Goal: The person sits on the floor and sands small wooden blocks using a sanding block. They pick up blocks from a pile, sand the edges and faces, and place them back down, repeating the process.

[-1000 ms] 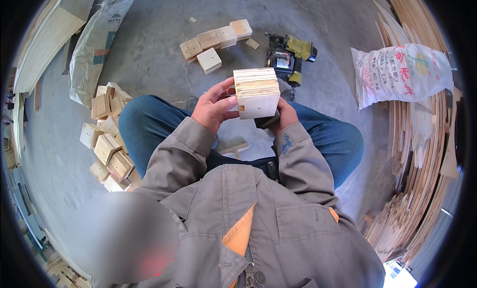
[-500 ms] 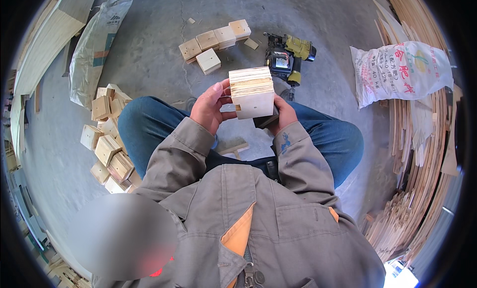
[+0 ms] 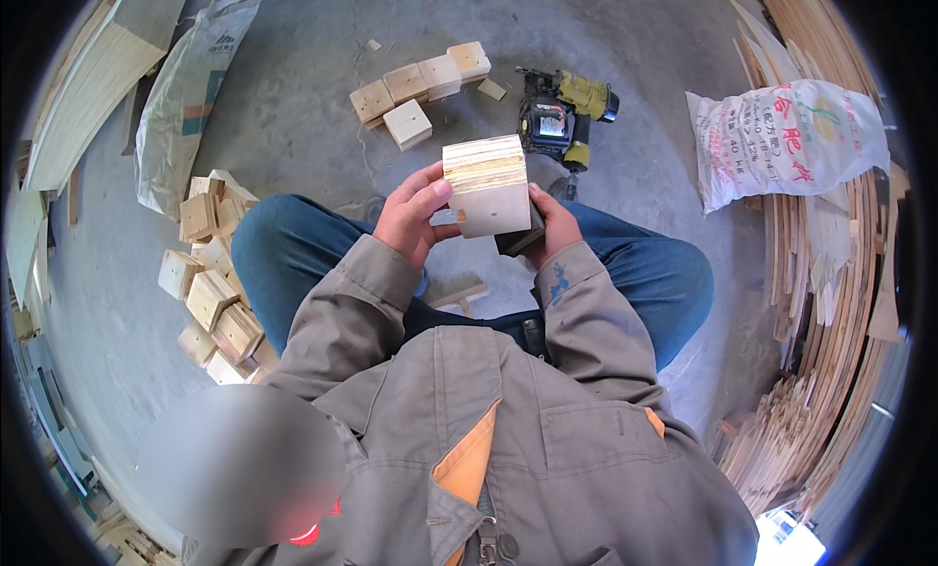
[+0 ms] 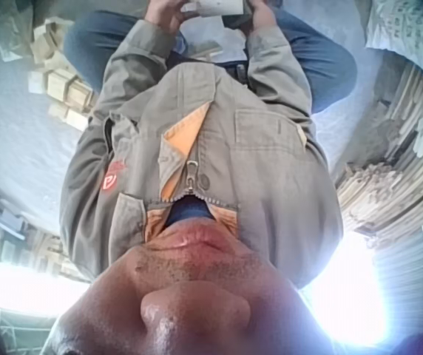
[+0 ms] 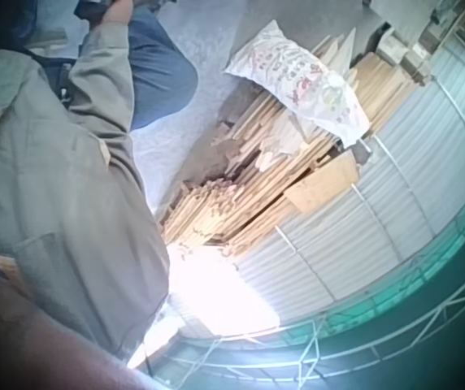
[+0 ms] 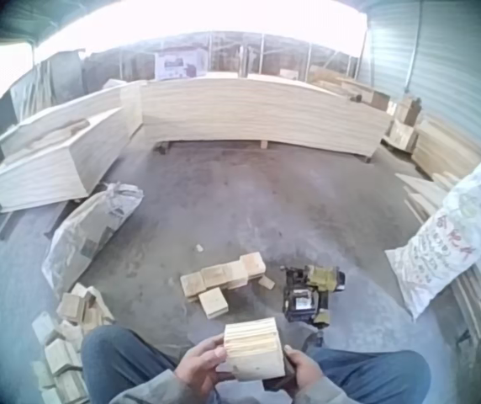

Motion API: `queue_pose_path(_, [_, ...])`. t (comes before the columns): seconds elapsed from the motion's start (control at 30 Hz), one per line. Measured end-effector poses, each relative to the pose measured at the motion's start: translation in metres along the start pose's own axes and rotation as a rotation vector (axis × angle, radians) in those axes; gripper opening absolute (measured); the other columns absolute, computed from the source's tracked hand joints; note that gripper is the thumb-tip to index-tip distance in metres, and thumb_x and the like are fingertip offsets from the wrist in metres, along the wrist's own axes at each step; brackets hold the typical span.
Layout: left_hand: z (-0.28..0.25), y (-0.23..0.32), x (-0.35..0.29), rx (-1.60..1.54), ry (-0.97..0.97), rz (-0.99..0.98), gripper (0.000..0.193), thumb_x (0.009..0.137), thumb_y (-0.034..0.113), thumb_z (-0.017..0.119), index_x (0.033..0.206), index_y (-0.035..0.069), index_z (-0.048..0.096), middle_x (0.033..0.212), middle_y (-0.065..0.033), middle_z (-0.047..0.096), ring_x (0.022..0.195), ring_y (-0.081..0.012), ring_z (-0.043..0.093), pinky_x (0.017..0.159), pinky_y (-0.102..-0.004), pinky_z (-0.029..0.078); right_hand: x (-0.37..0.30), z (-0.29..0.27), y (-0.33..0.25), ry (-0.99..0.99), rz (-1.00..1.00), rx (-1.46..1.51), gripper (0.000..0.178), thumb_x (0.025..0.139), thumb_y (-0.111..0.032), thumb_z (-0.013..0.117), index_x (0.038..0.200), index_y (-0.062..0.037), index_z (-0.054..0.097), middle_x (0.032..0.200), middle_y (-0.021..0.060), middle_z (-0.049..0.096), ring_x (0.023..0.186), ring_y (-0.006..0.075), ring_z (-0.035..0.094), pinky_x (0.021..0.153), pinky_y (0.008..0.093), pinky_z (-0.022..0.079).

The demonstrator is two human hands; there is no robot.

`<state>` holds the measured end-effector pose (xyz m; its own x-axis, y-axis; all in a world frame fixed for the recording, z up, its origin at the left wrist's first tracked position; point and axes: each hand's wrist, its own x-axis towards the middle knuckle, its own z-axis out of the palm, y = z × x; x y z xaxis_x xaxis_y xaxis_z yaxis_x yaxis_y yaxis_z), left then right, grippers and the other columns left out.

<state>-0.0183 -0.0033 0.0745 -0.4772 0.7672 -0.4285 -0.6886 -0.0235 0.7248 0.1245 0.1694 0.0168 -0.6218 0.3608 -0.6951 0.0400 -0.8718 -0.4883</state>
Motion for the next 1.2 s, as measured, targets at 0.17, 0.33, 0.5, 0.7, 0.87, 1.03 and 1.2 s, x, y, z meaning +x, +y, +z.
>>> queue_pose_path(0.17, [-0.003, -0.001, 0.001, -0.032, -0.040, -0.008, 0.081, 0.090, 0.045, 0.067, 0.155, 0.006, 0.040, 0.148, -0.0154, 0.051, 0.136, -0.0327, 0.049, 0.105, -0.0524, 0.048, 0.005, -0.007, 0.003, -0.018, -0.003, 0.009, 0.039, 0.104, -0.033, 0.055, 0.124, -0.0004, 0.063, 0.111, 0.0147, 0.071, 0.094, 0.0248, 0.071, 0.082, 0.0408, 0.058])
queue_pose_path(0.33, [-0.008, -0.006, 0.004, -0.082, -0.069, -0.048, 0.081, 0.090, 0.045, 0.068, 0.156, 0.008, 0.039, 0.149, -0.0144, 0.050, 0.131, -0.0336, 0.054, 0.106, -0.0482, 0.047, 0.009, -0.014, 0.002, -0.049, -0.013, 0.001, 0.044, 0.105, -0.032, 0.054, 0.135, -0.0008, 0.058, 0.126, 0.0164, 0.068, 0.109, 0.0270, 0.068, 0.096, 0.0423, 0.054])
queue_pose_path(0.5, [-0.013, -0.010, 0.007, -0.132, -0.063, -0.069, 0.078, 0.092, 0.041, 0.067, 0.157, 0.010, 0.039, 0.149, -0.0145, 0.049, 0.125, -0.0383, 0.058, 0.107, -0.0466, 0.047, 0.013, -0.017, 0.005, -0.021, -0.033, -0.001, 0.042, 0.105, -0.032, 0.055, 0.132, -0.0009, 0.060, 0.122, 0.0162, 0.069, 0.106, 0.0272, 0.069, 0.094, 0.0423, 0.055])
queue_pose_path(0.7, [-0.010, -0.008, 0.006, -0.070, -0.068, -0.066, 0.084, 0.089, 0.051, 0.069, 0.155, 0.008, 0.039, 0.143, -0.0182, 0.054, 0.121, -0.0336, 0.063, 0.107, -0.0458, 0.050, 0.011, -0.013, 0.003, 0.023, -0.026, 0.048, 0.036, 0.103, -0.028, 0.059, 0.126, -0.0006, 0.060, 0.111, 0.0149, 0.069, 0.093, 0.0246, 0.070, 0.079, 0.0399, 0.059])
queue_pose_path(0.87, [-0.009, -0.008, 0.007, -0.074, -0.086, -0.060, 0.083, 0.090, 0.050, 0.068, 0.155, 0.008, 0.039, 0.141, -0.0172, 0.057, 0.121, -0.0324, 0.063, 0.106, -0.0457, 0.051, 0.013, -0.017, 0.004, 0.010, -0.036, 0.007, 0.042, 0.105, -0.032, 0.055, 0.131, -0.0002, 0.060, 0.121, 0.0163, 0.070, 0.104, 0.0265, 0.069, 0.093, 0.0415, 0.055])
queue_pose_path(1.03, [-0.012, -0.010, 0.006, -0.079, -0.072, -0.081, 0.085, 0.089, 0.050, 0.070, 0.156, 0.009, 0.038, 0.143, -0.0138, 0.057, 0.122, -0.0309, 0.063, 0.101, -0.0476, 0.055, 0.015, -0.018, 0.005, 0.014, -0.044, 0.029, 0.037, 0.104, -0.030, 0.058, 0.125, -0.0005, 0.061, 0.113, 0.0148, 0.069, 0.097, 0.0244, 0.070, 0.083, 0.0399, 0.057])
queue_pose_path(1.2, [-0.009, -0.004, 0.004, -0.030, -0.111, -0.058, 0.090, 0.084, 0.044, 0.075, 0.158, 0.010, 0.035, 0.145, -0.0129, 0.055, 0.125, -0.0294, 0.061, 0.100, -0.0470, 0.055, 0.017, -0.018, 0.007, 0.016, -0.056, 0.036, 0.032, 0.103, -0.029, 0.061, 0.120, -0.0012, 0.062, 0.105, 0.0129, 0.069, 0.089, 0.0227, 0.070, 0.076, 0.0389, 0.059])
